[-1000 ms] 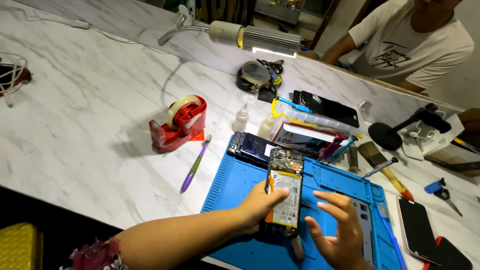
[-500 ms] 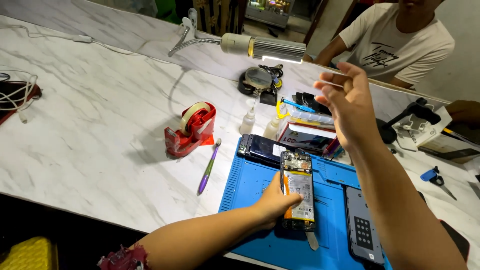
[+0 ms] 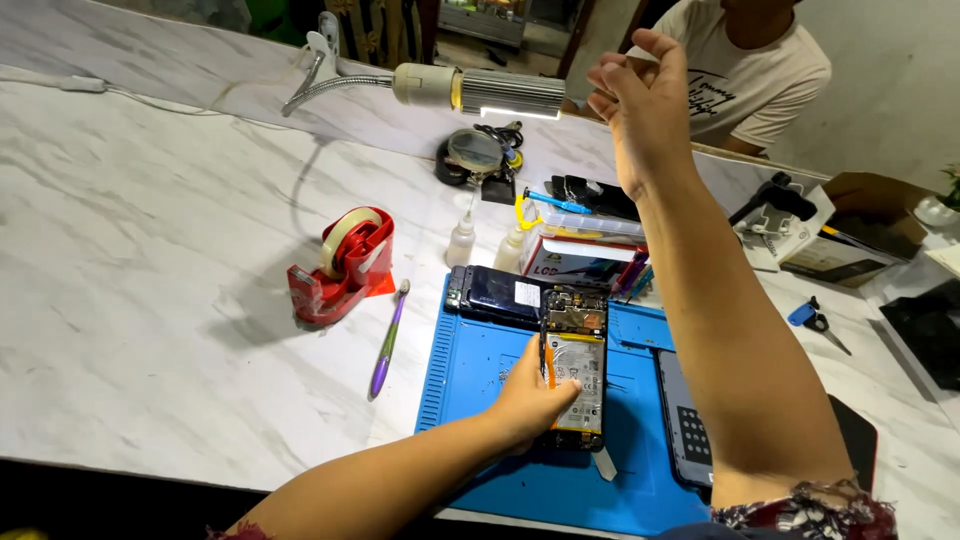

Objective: Disassembling a mobile phone to access internal components like the battery and motherboard.

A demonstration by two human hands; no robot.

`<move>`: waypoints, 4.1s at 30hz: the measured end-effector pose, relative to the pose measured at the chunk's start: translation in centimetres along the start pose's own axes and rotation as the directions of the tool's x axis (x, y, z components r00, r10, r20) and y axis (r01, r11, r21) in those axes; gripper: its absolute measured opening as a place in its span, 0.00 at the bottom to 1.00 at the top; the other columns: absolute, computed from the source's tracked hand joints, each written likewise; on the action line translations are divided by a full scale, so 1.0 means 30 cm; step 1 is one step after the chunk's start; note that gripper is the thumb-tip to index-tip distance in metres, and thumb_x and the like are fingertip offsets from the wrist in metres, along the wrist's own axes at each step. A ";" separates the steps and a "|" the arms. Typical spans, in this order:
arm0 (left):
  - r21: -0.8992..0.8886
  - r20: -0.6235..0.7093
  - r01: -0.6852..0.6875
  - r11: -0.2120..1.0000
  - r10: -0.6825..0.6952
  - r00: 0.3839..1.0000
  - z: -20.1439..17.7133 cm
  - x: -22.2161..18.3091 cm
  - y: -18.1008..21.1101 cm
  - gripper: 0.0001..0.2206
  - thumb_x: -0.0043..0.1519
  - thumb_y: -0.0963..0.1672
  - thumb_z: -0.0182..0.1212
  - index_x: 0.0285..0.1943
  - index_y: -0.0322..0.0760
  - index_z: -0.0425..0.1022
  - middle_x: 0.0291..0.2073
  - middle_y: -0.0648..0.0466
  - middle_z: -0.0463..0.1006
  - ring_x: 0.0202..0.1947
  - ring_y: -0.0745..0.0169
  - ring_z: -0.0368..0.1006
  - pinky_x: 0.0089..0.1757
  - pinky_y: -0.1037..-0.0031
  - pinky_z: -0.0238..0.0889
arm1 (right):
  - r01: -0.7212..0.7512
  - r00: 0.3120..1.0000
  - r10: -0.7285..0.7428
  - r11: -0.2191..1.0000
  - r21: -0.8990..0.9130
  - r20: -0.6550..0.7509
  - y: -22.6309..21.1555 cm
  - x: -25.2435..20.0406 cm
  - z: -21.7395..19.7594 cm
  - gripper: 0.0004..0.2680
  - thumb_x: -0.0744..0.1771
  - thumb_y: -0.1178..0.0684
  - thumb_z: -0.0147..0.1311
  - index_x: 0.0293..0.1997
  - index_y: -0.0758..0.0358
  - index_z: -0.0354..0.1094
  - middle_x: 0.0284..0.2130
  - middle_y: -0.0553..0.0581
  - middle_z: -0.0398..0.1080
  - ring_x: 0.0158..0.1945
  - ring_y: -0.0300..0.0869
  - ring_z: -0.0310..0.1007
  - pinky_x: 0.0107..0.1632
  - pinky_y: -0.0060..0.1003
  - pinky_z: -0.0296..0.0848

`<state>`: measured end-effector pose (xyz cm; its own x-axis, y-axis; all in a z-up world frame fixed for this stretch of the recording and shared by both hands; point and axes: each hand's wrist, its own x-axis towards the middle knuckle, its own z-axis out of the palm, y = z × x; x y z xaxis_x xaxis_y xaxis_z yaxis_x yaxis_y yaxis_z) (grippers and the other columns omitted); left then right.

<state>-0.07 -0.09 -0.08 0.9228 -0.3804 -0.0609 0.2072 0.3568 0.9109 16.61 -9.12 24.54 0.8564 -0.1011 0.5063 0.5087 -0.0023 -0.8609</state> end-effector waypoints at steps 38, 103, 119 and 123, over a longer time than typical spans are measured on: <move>0.520 0.286 0.004 0.854 -0.179 0.941 0.034 -0.011 -0.086 0.32 0.63 0.46 0.52 0.79 0.38 0.52 0.71 0.45 0.61 0.69 0.46 0.61 0.60 0.59 0.65 | -0.334 0.935 0.355 0.862 0.380 0.015 0.354 0.260 0.135 0.08 0.66 0.64 0.51 0.48 0.59 0.63 0.39 0.62 0.70 0.41 0.50 0.75 0.44 0.44 0.81; 0.763 0.502 -0.598 -0.247 0.809 0.307 -0.047 0.009 -0.013 0.59 0.56 0.45 0.77 0.84 0.65 0.24 0.81 0.40 0.22 0.81 0.30 0.18 0.69 0.25 0.14 | 0.459 0.762 -0.638 0.412 -0.787 0.110 0.173 -1.189 -0.431 0.15 0.66 0.58 0.62 0.56 0.69 0.66 0.49 0.60 0.78 0.50 0.43 0.83 0.41 0.27 0.85; 0.563 0.364 -0.826 -0.036 0.908 0.208 -0.013 -0.046 0.107 0.50 0.64 0.50 0.63 0.84 0.52 0.20 0.79 0.35 0.19 0.81 0.30 0.14 0.75 0.31 0.21 | 0.619 0.785 -0.512 0.620 -0.482 0.350 0.222 -1.267 -0.451 0.10 0.72 0.56 0.41 0.56 0.66 0.67 0.58 0.64 0.72 0.65 0.54 0.74 0.70 0.52 0.76; -0.145 0.284 -0.608 0.781 0.621 0.730 -0.007 -0.063 0.075 0.50 0.62 0.37 0.59 0.78 0.67 0.16 0.79 0.43 0.24 0.78 0.27 0.35 0.65 0.40 0.55 | 0.443 0.862 -0.505 0.715 -0.540 0.039 0.228 -1.267 -0.384 0.13 0.66 0.61 0.58 0.56 0.60 0.66 0.52 0.62 0.77 0.56 0.49 0.83 0.58 0.41 0.87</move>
<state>-1.30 1.60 2.00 0.7101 -0.2985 0.6377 -0.3526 0.6331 0.6891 -13.48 -16.74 -1.15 0.4853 -0.0469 0.8731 0.6957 -0.5842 -0.4180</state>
